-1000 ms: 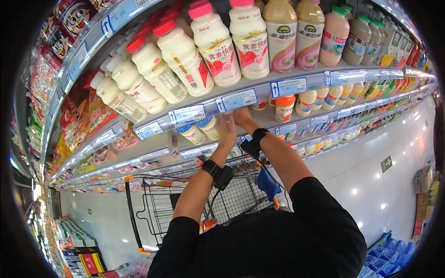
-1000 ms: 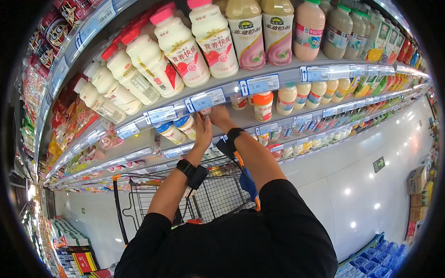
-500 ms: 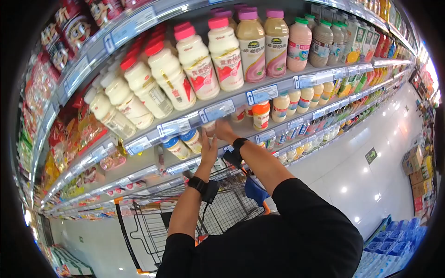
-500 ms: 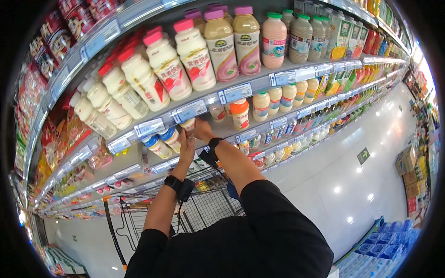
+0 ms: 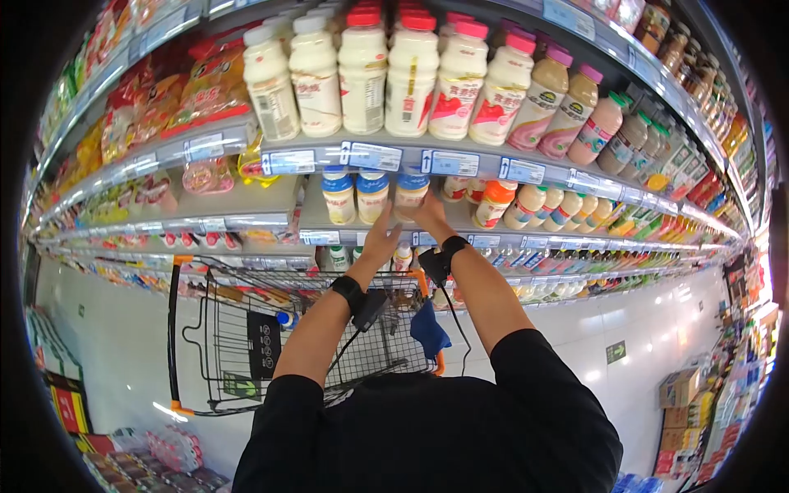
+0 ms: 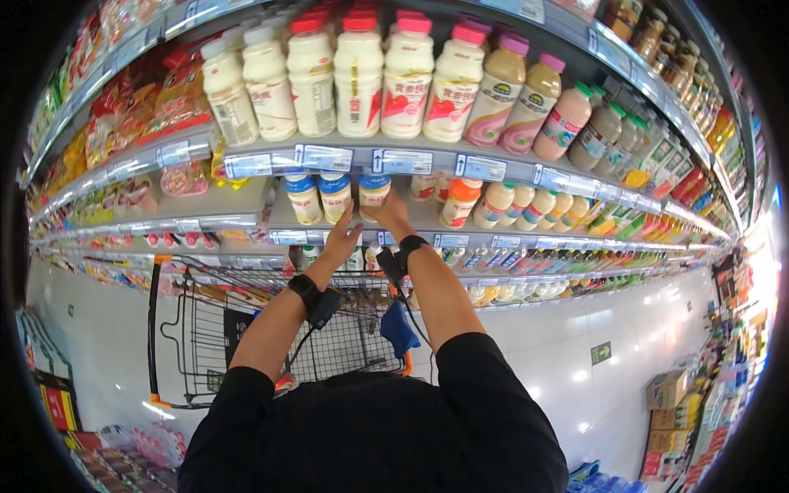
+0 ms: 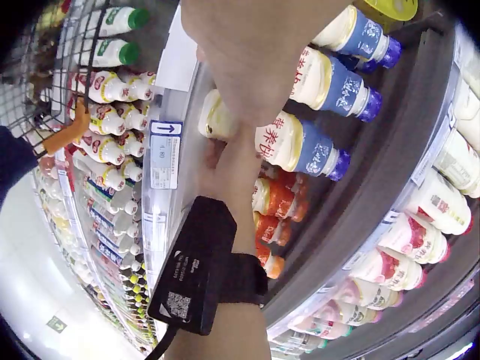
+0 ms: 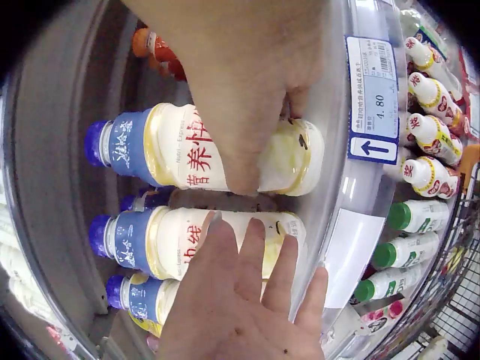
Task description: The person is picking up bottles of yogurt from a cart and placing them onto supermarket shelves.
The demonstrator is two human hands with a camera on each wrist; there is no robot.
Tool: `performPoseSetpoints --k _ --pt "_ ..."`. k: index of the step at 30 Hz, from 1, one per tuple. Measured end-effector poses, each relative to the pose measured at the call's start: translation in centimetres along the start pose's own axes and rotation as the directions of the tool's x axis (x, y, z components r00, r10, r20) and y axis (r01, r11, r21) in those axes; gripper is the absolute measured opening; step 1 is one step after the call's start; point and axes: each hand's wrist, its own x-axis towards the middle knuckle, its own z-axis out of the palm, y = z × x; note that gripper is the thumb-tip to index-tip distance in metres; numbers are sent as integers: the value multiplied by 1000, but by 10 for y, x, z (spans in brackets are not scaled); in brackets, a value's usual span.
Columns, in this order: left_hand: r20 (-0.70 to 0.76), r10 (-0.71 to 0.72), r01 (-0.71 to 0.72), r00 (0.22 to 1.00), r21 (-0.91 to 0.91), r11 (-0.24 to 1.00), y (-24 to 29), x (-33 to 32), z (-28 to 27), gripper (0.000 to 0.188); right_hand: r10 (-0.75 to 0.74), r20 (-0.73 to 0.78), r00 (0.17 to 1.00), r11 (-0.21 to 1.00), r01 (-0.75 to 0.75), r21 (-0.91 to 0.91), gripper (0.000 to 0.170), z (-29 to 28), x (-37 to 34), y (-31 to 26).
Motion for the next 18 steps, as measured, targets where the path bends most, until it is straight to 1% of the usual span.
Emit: performPoseSetpoints --k 1,4,5,7,10,11,12,14,16,18 --pt "-2 -22 22 1000 -21 1000 6 -3 -1 62 -18 9 1000 999 18 31 80 -1 -2 0" --pt "-20 -20 20 1000 -30 999 11 -5 2 62 -2 3 1000 999 2 -32 76 1 -3 2" --pt "-5 -41 41 999 -17 999 12 -7 3 61 -15 6 1000 1000 15 -18 76 1 -3 4" --pt "11 -37 37 999 -28 999 12 -9 5 62 -31 10 999 999 30 17 74 0 -5 5" --pt "22 -46 47 999 -28 999 15 -14 6 63 1 -4 1000 1000 -1 30 79 5 0 11" --pt "24 -44 45 999 -23 999 16 -14 6 63 -11 -4 1000 999 11 43 80 5 0 13" --pt "24 -39 39 999 -18 999 17 -12 4 63 -5 -5 1000 999 6 43 79 6 0 15" --pt "-1 -23 23 1000 16 1000 20 -12 2 62 3 -7 1000 999 -3 45 77 7 0 17" --pt "-30 13 -11 999 62 998 16 -11 0 62 1 9 1000 1000 -1 26 74 3 -5 7" --pt "-75 4 2 997 73 997 11 -9 0 62 11 18 1000 1000 -11 17 71 -1 -10 -3"
